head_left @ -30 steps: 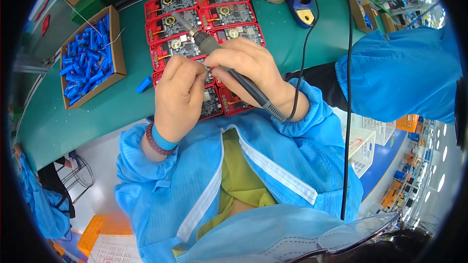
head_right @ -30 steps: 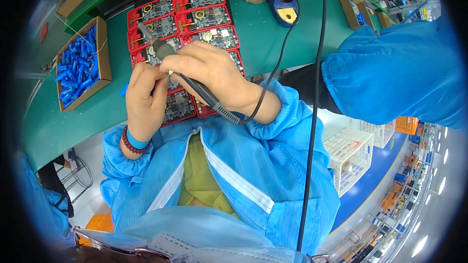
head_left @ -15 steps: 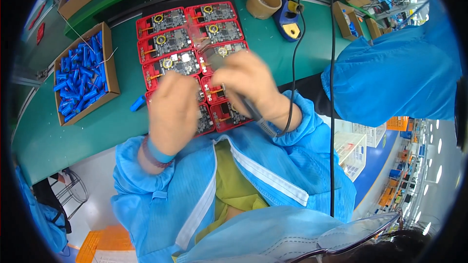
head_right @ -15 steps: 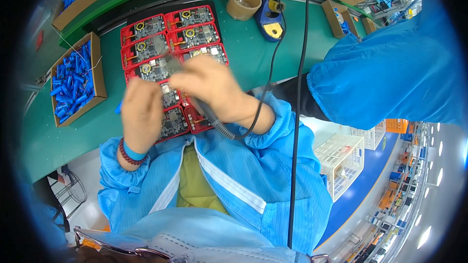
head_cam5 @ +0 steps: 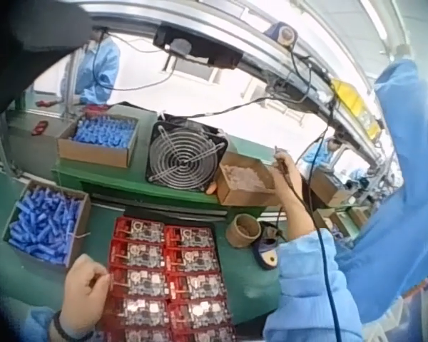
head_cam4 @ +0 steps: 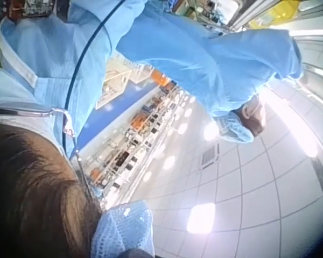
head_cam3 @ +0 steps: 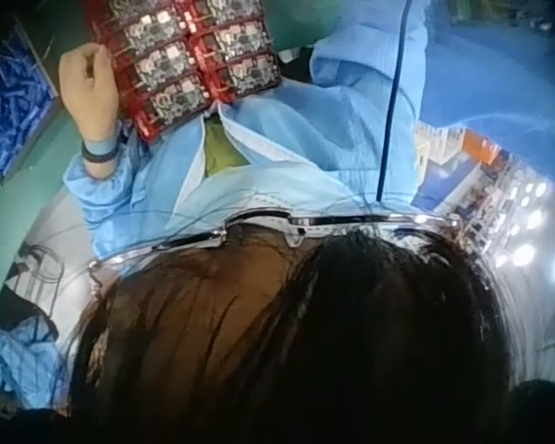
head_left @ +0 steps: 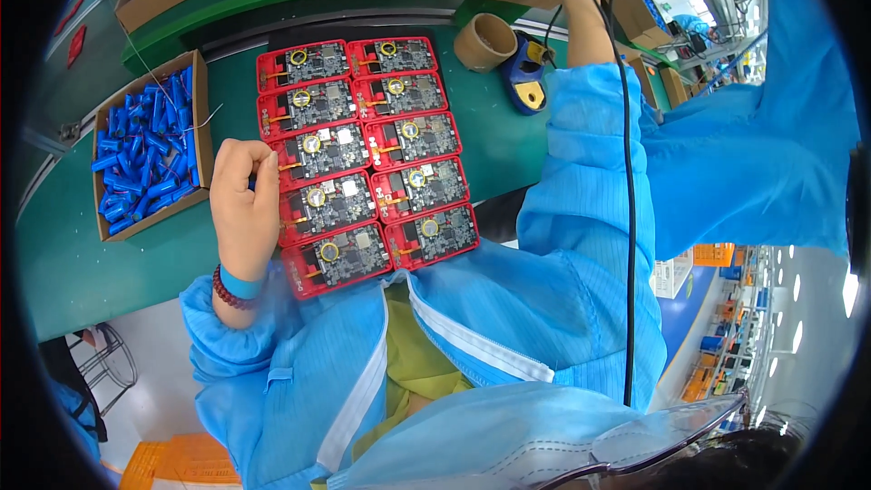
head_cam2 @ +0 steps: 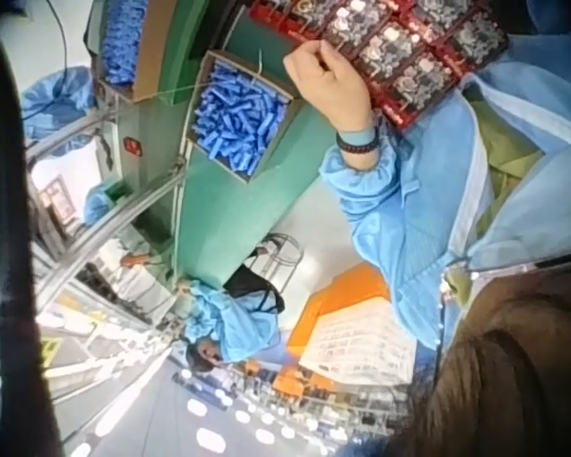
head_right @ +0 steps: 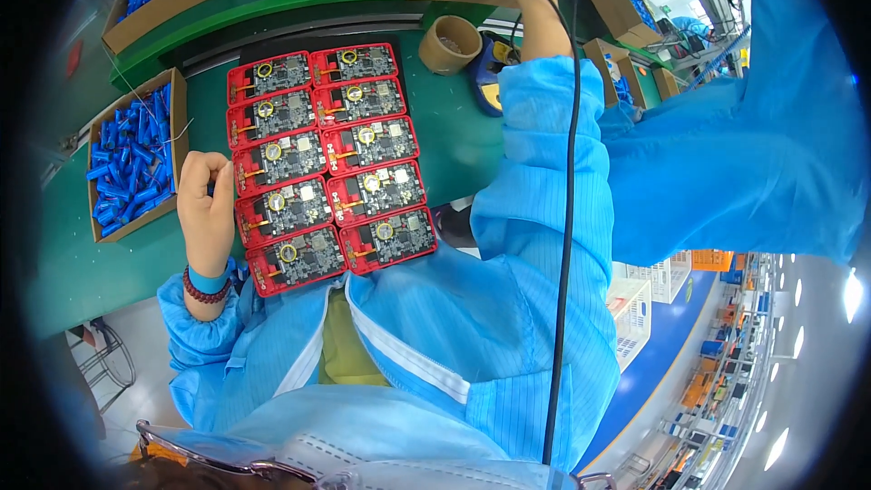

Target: The person solders electronic components onto circuit boards using a soldering iron, retrieves cylindrical batteries from a box, places them onto the boards, and solders their connections.

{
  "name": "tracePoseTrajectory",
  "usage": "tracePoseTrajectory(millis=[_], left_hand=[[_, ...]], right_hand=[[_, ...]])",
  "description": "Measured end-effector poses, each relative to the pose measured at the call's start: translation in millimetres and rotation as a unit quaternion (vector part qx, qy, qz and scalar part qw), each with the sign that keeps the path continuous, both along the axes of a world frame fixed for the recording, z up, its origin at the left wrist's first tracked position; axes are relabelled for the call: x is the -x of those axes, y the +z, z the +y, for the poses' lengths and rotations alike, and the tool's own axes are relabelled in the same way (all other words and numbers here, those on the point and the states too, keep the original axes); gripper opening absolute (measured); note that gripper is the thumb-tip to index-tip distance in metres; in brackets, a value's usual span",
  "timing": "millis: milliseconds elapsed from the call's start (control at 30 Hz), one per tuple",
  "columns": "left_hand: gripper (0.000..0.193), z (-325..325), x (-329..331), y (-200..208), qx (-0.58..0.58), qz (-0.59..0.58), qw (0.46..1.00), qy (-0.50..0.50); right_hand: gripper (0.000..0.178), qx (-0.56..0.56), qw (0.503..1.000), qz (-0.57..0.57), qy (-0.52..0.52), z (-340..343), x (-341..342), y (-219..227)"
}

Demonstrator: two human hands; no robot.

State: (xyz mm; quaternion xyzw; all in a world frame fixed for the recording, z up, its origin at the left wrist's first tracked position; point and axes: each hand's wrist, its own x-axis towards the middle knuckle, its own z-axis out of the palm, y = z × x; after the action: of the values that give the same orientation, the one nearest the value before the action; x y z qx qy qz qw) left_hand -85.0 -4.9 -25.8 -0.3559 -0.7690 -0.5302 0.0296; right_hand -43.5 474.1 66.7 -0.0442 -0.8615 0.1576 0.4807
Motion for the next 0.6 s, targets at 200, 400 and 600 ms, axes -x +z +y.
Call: tracePoseTrajectory(millis=[200, 400, 600], left_hand=[[0.003, -6, 20, -16, 0.029, -0.006, 0.999, 0.018], [0.004, 9, 34, -31, 0.076, -0.008, 0.997, 0.009], [0.005, 18, 47, -40, 0.137, 0.083, 0.987, -0.034]], right_hand=[[0.016, 0.105, 0.992, 0.053, -0.039, -101, -20, 8], [0.020, 0.304, 0.915, -0.032, 0.263, -204, -66, -43], [0.015, 0.302, 0.866, -0.218, 0.332, -256, -62, -70]])
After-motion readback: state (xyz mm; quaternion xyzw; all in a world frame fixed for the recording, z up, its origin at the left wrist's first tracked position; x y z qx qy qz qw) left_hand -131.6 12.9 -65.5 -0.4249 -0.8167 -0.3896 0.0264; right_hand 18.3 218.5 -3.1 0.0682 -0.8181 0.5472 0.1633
